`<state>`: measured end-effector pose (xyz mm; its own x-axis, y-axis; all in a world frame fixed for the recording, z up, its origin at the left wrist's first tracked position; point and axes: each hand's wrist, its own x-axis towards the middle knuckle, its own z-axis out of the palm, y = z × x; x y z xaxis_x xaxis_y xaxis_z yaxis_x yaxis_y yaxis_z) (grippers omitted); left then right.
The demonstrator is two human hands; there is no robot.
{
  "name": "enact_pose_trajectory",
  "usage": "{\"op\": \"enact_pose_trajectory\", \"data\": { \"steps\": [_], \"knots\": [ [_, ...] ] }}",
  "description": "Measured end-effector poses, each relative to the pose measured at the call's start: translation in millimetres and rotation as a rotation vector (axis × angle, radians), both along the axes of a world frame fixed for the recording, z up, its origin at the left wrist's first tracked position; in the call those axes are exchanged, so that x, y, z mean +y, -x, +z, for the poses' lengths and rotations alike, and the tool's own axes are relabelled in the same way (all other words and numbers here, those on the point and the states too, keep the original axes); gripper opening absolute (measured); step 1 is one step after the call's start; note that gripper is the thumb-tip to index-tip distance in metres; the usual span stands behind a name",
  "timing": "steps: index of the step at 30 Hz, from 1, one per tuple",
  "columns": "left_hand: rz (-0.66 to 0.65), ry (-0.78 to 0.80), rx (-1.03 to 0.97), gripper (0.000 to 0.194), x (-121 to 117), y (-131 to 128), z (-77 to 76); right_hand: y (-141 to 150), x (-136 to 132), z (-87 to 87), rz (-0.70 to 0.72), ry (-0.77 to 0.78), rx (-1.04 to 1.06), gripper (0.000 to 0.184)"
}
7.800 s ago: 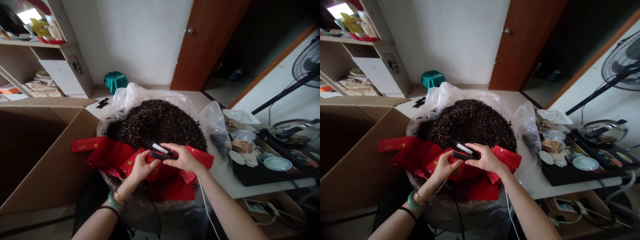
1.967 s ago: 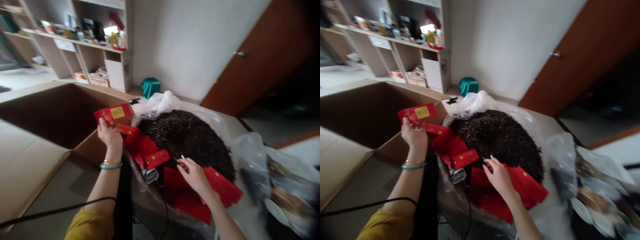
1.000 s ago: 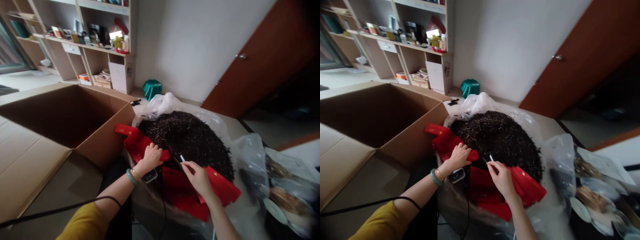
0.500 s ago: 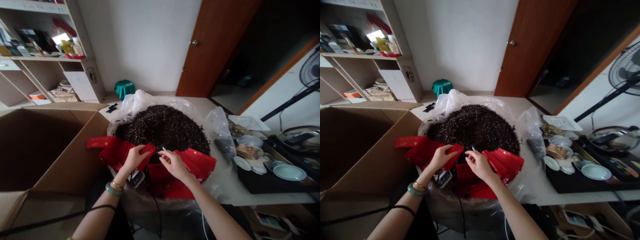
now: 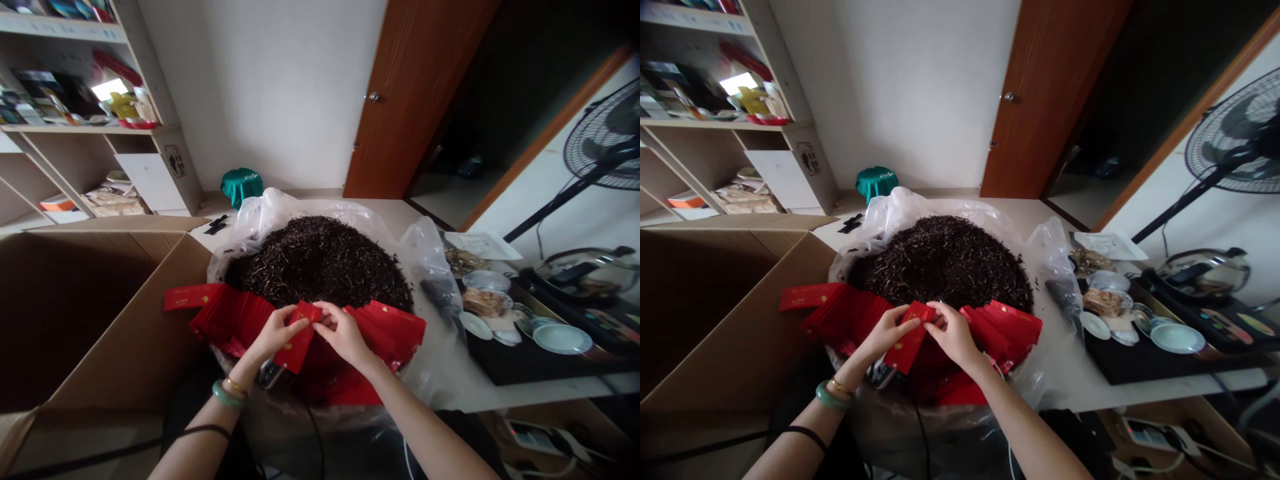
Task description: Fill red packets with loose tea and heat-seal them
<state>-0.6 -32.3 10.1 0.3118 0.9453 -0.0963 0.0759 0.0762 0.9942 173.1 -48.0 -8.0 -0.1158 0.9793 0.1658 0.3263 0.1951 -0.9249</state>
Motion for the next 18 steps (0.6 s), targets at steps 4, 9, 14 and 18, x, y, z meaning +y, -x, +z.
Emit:
{"op": "enact_pose_trajectory", "data": {
  "steps": [4, 9, 14, 18],
  "knots": [
    [-0.105, 0.246, -0.198, 0.063, -4.0, 1.3, 3.0, 0.4, 0.5, 3.2, 0.017, 0.099, 0.135, 0.036],
    [-0.292, 0.433, -0.403, 0.061, -8.8, 3.9, 7.8, -3.4, 1.7, 10.2, -0.004, 0.199, 0.28, 0.035],
    [-0.361, 0.4, -0.416, 0.063, -8.6, 4.6, 8.7, -8.0, 4.8, 7.3, -0.031, 0.194, 0.265, 0.035],
    [-0.198, 0.314, -0.323, 0.061, -3.0, 5.6, 5.4, -10.5, 4.9, 3.3, -0.073, 0.09, 0.046, 0.038]
  ]
}}
